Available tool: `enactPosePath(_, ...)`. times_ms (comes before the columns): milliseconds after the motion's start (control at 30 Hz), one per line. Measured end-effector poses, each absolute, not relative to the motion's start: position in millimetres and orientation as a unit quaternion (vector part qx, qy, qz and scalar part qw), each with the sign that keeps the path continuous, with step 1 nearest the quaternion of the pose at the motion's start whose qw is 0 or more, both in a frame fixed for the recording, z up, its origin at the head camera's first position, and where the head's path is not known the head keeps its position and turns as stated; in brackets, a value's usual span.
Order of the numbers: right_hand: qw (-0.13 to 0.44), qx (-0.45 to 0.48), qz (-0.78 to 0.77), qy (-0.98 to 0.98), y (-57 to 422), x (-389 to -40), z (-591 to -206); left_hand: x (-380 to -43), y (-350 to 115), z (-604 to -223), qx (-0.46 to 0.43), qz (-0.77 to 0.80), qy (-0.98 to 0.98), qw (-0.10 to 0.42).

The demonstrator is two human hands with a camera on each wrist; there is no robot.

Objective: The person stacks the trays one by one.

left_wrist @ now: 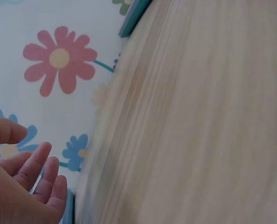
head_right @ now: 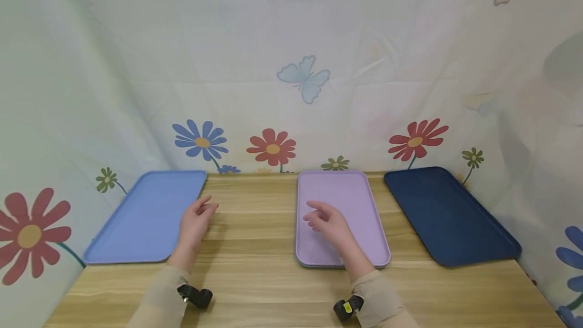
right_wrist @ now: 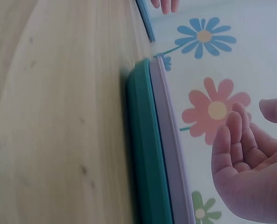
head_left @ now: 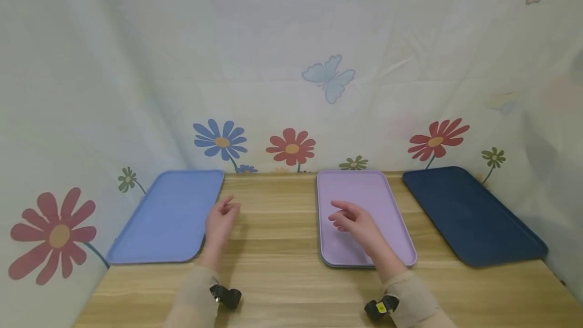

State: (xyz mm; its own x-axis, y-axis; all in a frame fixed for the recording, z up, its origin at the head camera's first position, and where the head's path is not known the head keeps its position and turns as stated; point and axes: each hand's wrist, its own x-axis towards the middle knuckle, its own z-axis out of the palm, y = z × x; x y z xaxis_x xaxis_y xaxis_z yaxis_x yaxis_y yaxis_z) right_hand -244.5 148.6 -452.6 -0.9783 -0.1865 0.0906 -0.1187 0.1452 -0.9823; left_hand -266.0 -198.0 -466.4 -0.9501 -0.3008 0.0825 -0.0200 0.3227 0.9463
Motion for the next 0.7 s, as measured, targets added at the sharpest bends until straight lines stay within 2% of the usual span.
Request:
enactPosePath(333, 0.039, -0.136, -0.652, 0.745, 130.6, -242.1, -454.8, -271.9, -228.8, -465.4, 0.104, -0.483, -0.853, 0.168)
enactPosePath(533, 0.048, -0.148, -0.653, 0.741, 122.6, -240.1, -456.8, -272.1, -241.6, -461.8, 0.083, -0.376, -0.901, 0.202)
enactPosePath(700, 0.054, -0.148, -0.651, 0.742, 118.0, -240.1, -460.2, -272.3, -252.5, -460.9, 0.05, -0.266, -0.941, 0.201)
